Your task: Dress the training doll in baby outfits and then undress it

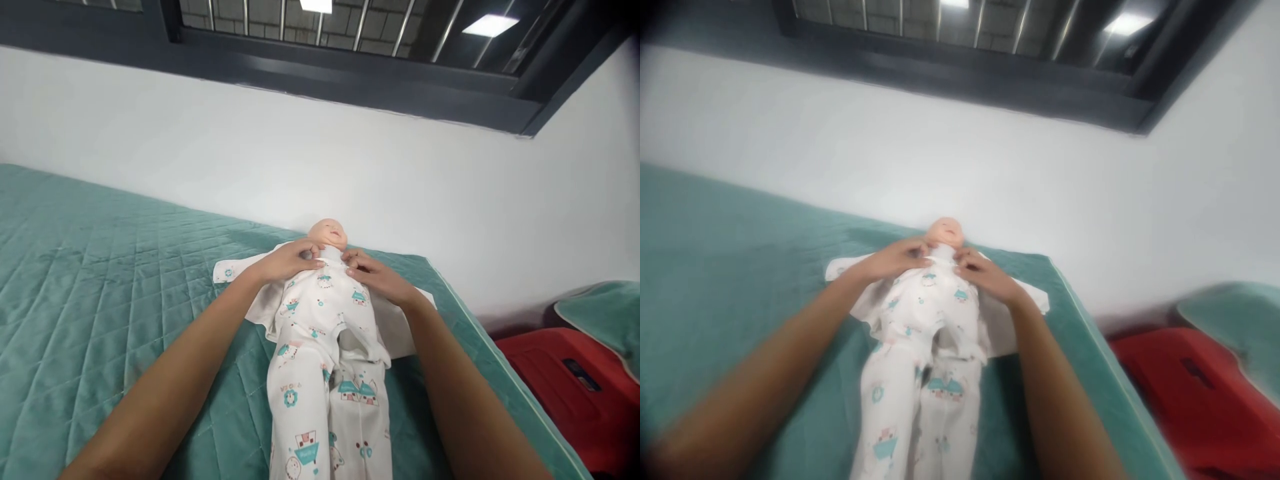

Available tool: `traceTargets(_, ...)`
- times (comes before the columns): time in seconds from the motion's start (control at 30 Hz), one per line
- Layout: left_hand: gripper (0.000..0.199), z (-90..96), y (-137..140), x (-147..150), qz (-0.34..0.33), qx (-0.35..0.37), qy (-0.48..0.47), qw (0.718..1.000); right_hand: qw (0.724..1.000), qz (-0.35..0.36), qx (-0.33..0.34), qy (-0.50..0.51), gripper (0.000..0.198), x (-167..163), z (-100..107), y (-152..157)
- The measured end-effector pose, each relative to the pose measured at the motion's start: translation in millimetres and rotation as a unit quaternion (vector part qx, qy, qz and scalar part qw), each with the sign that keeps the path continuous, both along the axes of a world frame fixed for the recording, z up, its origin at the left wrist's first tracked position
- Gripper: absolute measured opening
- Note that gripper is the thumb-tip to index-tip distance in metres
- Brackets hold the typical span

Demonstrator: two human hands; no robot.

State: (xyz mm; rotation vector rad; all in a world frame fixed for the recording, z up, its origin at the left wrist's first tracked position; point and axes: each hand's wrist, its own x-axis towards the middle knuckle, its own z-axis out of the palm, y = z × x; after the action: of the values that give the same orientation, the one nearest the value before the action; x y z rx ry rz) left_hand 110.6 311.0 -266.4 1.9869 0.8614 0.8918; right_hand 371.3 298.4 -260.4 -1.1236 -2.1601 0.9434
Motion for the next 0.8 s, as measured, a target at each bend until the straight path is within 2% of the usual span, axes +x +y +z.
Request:
traceTargets(0.13,0.024,-5.9,4.0,1.5,-0.005,0.018,-0.023,1.000,1.000,0.027,-0.014,-0.006,0.040,2.4,5.5,3.8)
traceTargets(0.2,0.026,-9.5,7.6,3.2,0.009,0.024,-0.026,0.999,1.000,0.015,0.000,-0.005,0.041,0.4,5.0,6.3)
traceTargets(0.33,0.025,-14.8,16.5,8.2,0.094,0.019,-0.013,0.995,0.993,-0.102,0.041,-0.033,0.045,-10.9,-2.9,16.7)
traceTargets(0.47,0.020,-18.4,26.3,12.6,0.171,0.058,0.013,0.983,0.974,-0.196,0.092,-0.066,0.043,-26.0,-14.7,33.7)
traceTargets(0.67,0.021,-29.6,34.3,19.3,0.232,0.085,0.018,0.969,0.962,-0.253,0.099,0.020,0.035,-30.9,-32.2,40.9)
traceTargets(0.8,0.009,-38.3,31.9,21.8,0.243,0.106,0.021,0.964,0.960,-0.250,0.102,0.069,0.028,-26.4,-36.7,32.0)
